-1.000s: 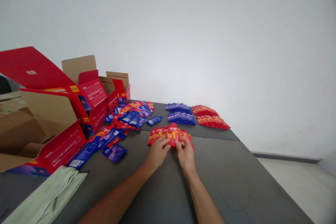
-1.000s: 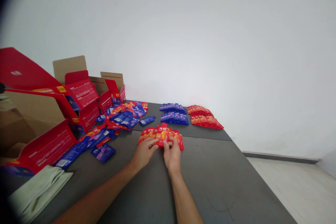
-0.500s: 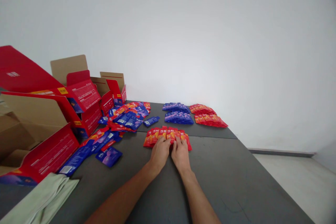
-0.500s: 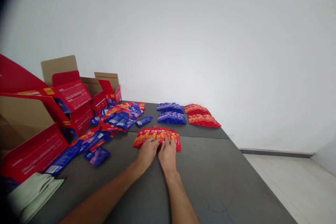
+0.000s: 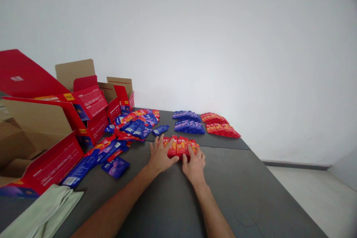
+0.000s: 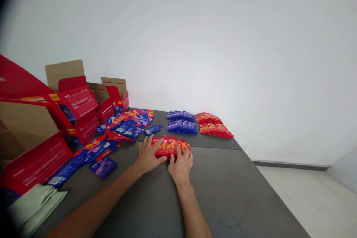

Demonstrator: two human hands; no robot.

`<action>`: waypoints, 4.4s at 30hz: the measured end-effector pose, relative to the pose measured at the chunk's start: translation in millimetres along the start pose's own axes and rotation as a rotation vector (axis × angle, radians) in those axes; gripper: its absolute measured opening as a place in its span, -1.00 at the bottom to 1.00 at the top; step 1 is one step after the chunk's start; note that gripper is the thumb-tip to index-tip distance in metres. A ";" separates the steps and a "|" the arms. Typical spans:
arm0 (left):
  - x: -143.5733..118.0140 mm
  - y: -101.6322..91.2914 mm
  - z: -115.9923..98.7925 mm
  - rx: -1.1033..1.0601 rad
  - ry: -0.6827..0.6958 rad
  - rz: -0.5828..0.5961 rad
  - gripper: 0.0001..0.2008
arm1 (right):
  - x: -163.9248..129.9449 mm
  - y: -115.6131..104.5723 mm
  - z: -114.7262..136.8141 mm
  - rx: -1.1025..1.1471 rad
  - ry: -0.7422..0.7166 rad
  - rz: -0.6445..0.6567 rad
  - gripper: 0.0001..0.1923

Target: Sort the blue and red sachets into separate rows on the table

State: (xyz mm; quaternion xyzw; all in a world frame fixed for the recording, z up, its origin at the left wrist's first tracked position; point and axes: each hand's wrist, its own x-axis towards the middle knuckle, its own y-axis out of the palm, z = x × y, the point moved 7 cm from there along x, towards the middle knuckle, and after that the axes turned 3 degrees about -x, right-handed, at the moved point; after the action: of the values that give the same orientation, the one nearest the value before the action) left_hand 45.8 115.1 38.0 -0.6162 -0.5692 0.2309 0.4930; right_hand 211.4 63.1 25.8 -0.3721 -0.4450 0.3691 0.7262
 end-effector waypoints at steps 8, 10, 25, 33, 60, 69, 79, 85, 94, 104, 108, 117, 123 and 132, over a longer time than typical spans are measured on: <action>-1.0 36.1 12.7 0.042 0.007 0.252 0.04 | 23.3 25.7 -8.6 -0.011 -0.104 0.403 -0.04; -0.8 40.7 12.1 0.047 0.023 0.256 -0.06 | 22.9 35.6 -10.3 -0.011 -0.122 0.450 -0.06; -1.2 46.1 4.7 0.097 0.019 0.200 -0.36 | 17.3 38.9 -18.5 -0.030 -0.217 0.335 -0.26; 1.1 52.7 -9.3 0.074 0.013 0.201 -0.35 | 21.2 30.8 -28.7 -0.037 -0.224 0.323 -0.26; 21.7 91.6 -72.1 0.074 0.046 0.229 -0.35 | 42.4 12.1 -97.1 -0.045 -0.192 0.324 -0.33; 29.9 110.1 -111.0 0.037 0.078 0.219 -0.35 | 56.7 3.0 -139.8 -0.062 -0.196 0.308 -0.47; 44.8 145.5 -159.1 -0.063 0.117 0.189 -0.36 | 72.4 -9.2 -198.3 -0.100 -0.193 0.330 -0.40; 54.3 162.2 -190.2 -0.084 0.131 0.198 -0.35 | 83.5 -16.3 -231.5 -0.110 -0.203 0.301 -0.29; 67.0 192.0 -239.2 -0.083 0.144 0.210 -0.35 | 100.8 -25.6 -289.4 -0.126 -0.202 0.252 -0.32; 75.5 219.1 -291.7 -0.087 0.159 0.206 -0.35 | 115.9 -37.7 -350.3 -0.092 -0.216 0.178 -0.30; 80.3 226.5 -302.2 -0.097 0.168 0.195 -0.35 | 121.1 -38.7 -363.1 -0.079 -0.195 0.190 -0.30; 88.6 233.4 -309.6 -0.084 0.151 0.204 -0.34 | 134.8 -36.7 -371.2 -0.042 -0.261 0.171 -0.30; 92.4 233.9 -309.8 -0.093 0.142 0.200 -0.35 | 141.3 -36.1 -370.0 -0.009 -0.327 0.153 -0.31; 99.6 236.1 -310.0 -0.079 0.122 0.206 -0.33 | 149.1 -39.7 -365.0 0.030 -0.357 0.137 -0.32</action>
State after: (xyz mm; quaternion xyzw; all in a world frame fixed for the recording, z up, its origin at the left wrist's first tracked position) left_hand 444.3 132.5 -13.7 -0.7032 -0.4806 0.2196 0.4756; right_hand 605.0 97.1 -3.7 -0.3193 -0.5349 0.4843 0.6144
